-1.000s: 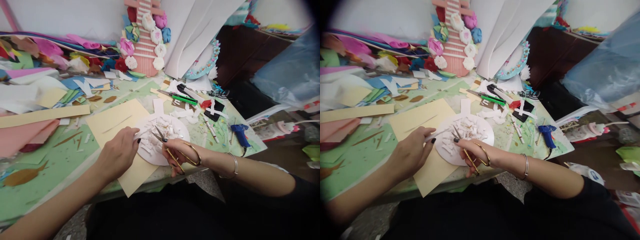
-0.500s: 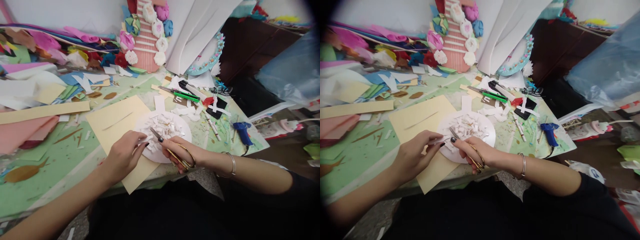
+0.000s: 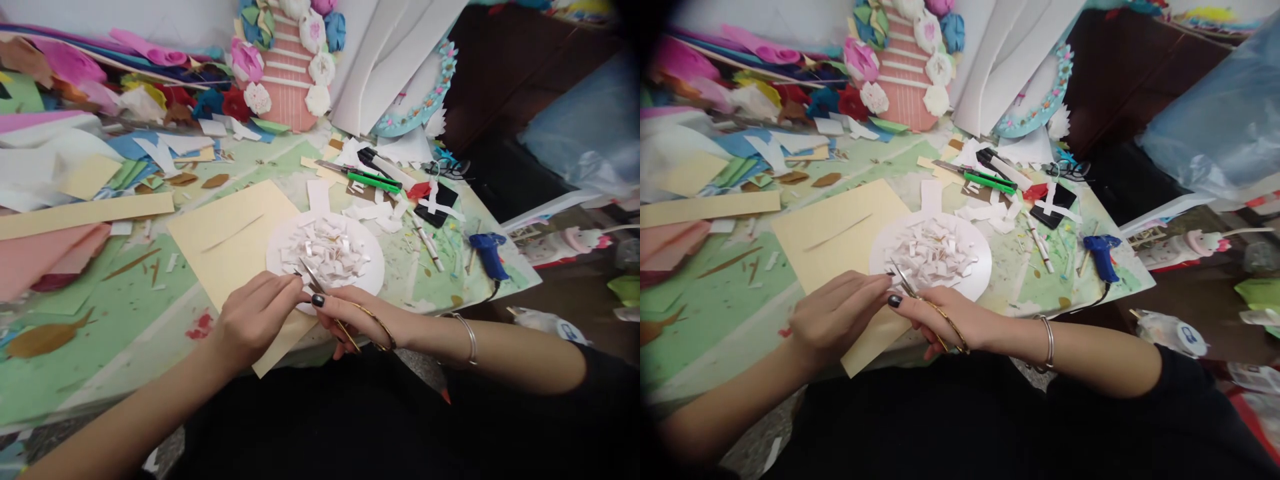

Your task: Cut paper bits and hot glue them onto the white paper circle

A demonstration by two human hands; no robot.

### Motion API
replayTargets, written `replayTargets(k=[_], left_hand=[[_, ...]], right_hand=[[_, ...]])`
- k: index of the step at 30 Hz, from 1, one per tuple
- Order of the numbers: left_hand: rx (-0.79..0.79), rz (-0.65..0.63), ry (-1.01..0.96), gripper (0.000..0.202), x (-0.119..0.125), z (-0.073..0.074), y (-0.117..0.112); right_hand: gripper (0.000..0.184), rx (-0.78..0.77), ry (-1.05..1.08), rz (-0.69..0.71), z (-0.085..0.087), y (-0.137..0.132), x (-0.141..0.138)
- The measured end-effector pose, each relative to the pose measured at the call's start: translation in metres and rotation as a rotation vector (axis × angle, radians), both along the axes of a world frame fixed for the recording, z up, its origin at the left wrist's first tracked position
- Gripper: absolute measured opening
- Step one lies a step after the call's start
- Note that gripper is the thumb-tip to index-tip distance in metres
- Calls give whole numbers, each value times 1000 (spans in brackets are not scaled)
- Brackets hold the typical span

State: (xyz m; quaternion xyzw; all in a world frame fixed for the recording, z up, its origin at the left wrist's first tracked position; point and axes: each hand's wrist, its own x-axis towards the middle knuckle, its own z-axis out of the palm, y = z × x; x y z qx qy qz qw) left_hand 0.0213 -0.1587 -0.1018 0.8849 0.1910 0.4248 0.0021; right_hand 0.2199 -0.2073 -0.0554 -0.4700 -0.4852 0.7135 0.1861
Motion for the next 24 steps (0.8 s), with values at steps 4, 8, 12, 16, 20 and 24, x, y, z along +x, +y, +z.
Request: replayTargets(k=[4,8,12,16,20,24], left_hand=[[-58,-44,34,31,-6,-4,-3],[-103,19,30,24,-8,-3,-4],[-106,42,20,19,-8,-5,-5],[-125,87,18,15,-11,-6,-3],[-139,213,-1,8,-13,-2,2],[-196,237,-63,5,-10,2,4]], right_hand=[[47,30,-50,-37,-8,-1,1],[50,26,-100,-18,-22,0,2],[50,-2,-186,7,-29,0,4],[51,-15,-153,1,-24,-2,5],[53,5,-71,-94,-15,-5,7],[54,30,-38,-35,-9,-9,6]])
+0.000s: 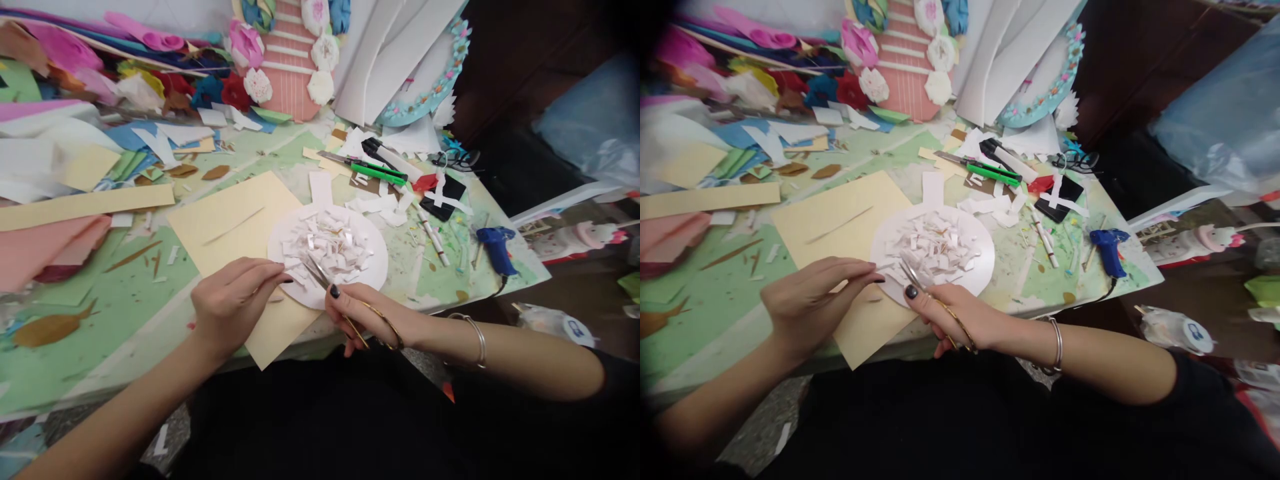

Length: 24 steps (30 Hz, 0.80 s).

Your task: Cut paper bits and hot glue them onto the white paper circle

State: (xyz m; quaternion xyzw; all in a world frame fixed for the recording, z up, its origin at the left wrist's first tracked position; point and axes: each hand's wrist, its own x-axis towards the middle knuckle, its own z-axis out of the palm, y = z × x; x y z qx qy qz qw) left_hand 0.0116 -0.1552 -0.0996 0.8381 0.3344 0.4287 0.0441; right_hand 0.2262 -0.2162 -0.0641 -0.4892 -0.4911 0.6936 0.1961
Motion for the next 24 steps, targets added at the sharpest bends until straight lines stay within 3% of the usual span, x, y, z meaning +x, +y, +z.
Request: replayTargets(k=[4,10,19,24], left_hand=[[43,-74,33,12,5,2,-4],[134,-194,45,17,7,2,-6],[-10,-198,53,16,9,-4,4],[-88,-68,46,10,3,-4,20]], right_hand=[[52,37,15,73,0,-1,-4],[48,22,-28,39,-9,1,-9],[49,-30,-183,5,-14,3,-9],[53,2,-97,-85,-7,2,1]])
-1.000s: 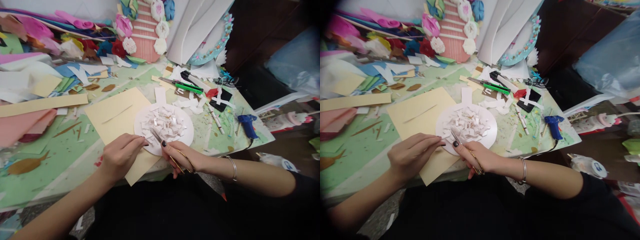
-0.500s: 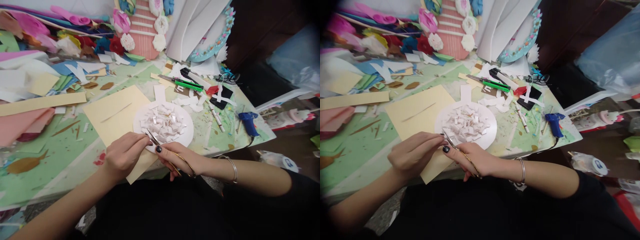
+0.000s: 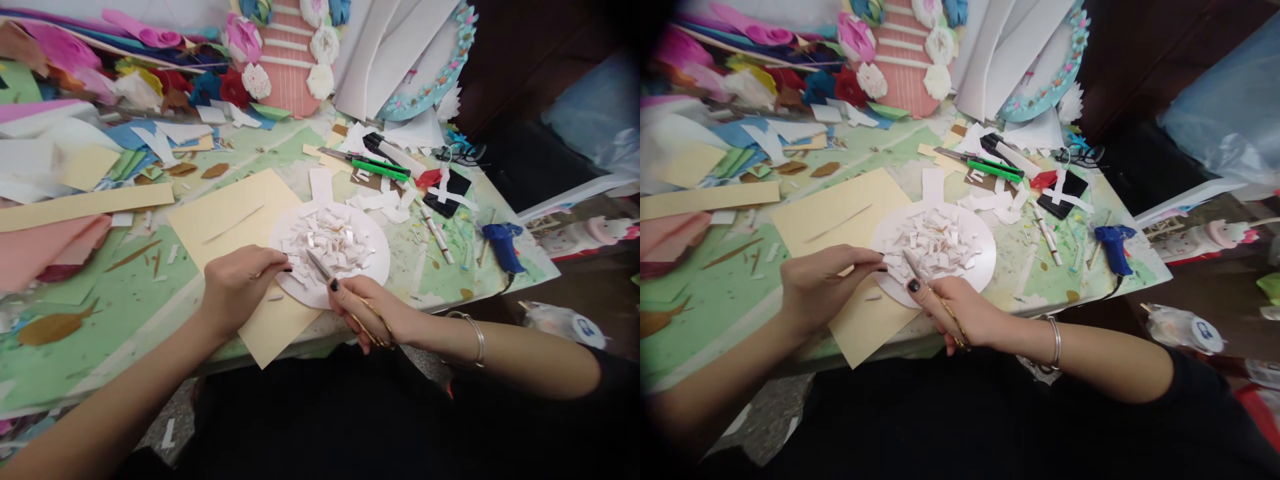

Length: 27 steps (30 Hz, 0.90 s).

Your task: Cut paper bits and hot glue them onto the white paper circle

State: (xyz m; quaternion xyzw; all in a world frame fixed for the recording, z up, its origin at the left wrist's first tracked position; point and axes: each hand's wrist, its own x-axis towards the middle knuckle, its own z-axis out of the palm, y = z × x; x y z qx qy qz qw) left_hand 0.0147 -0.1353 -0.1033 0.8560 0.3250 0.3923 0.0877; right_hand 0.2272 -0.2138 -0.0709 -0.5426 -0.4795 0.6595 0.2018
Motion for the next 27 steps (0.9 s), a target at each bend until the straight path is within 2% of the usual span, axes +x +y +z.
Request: replayTargets(k=[4,8,13,18,22,25,27], left_hand=[[-51,41,22,8,-3,1,14],[0,14,68,11,7,1,27],[77,-18,97,13,24,-4,38],[56,-59,153,17,22,-5,41],[-58,-93,81,18,8,6,36],[-175,-41,35,17,-9,12,31],[-234,13,54,13,-22,10,28]], right_hand=[[53,132,62,-205,15,14,22],[59,322,118,-383,28,40,45],[58,540,158,-577,33,69,59],[59,565,158,-639,27,90,71],[57,548,253,-691,26,97,75],[56,535,328,-756,23,100,76],[55,491,347,-791,17,103,79]])
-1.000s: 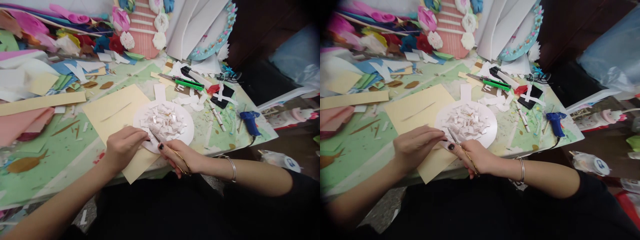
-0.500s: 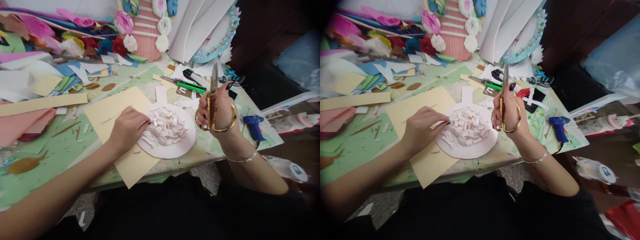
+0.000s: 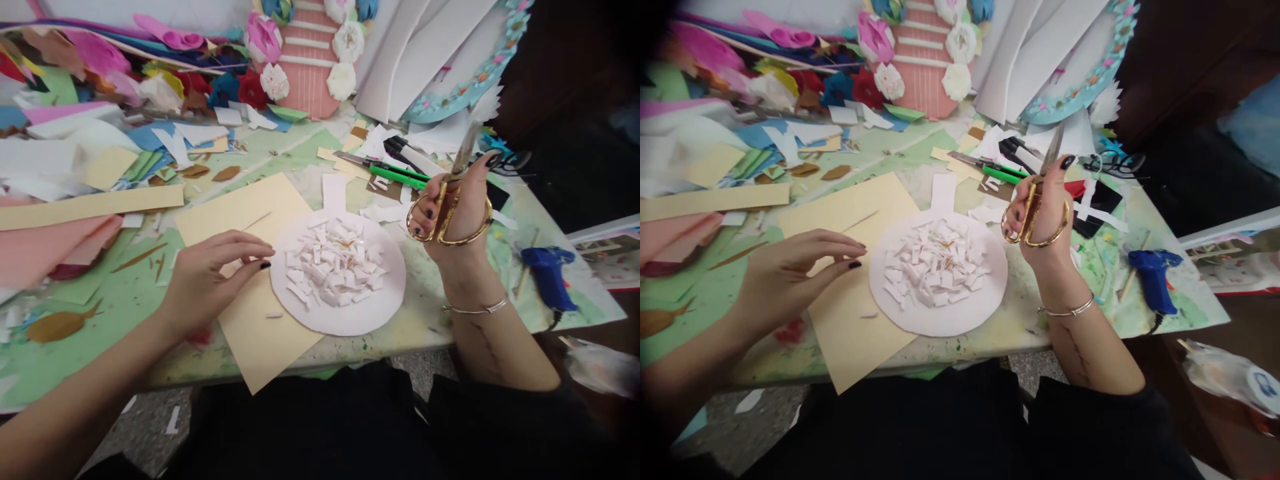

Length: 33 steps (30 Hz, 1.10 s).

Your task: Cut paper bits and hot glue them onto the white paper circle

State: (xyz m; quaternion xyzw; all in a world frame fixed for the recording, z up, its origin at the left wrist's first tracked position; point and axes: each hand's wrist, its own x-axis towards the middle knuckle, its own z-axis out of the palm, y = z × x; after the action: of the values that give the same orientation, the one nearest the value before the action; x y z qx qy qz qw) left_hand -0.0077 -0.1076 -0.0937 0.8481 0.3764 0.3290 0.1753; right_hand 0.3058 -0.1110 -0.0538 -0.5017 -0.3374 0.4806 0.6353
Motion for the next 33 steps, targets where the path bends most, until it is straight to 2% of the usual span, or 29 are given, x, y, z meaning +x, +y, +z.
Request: replayTargets(k=[4,7,13,17,21,25,29,33], left_hand=[[-49,72,145,11,-22,-13,-7],[-9,210,197,13,-28,-18,-7],[-31,291,198,25,-32,-11,0],[-35,387,293,23,-42,-11,1],[-105,330,339,15,-51,-12,3],[-250,225,215,17,-48,-8,12],[-409,68,23,13,-23,-4,28],[-470,-9,-41,12,16,-5,51]], right_hand=[[58,-2,-36,-48,-15,5,6],[60,41,-96,-52,-22,6,5],[61,-14,-102,-16,-23,5,5],[62,-54,-101,-27,-21,7,10],[65,-98,-81,-27,-19,6,9],[64,-102,-57,3,-19,4,4],[64,-60,-96,22,-19,3,4],[68,-44,-122,31,-20,5,5]])
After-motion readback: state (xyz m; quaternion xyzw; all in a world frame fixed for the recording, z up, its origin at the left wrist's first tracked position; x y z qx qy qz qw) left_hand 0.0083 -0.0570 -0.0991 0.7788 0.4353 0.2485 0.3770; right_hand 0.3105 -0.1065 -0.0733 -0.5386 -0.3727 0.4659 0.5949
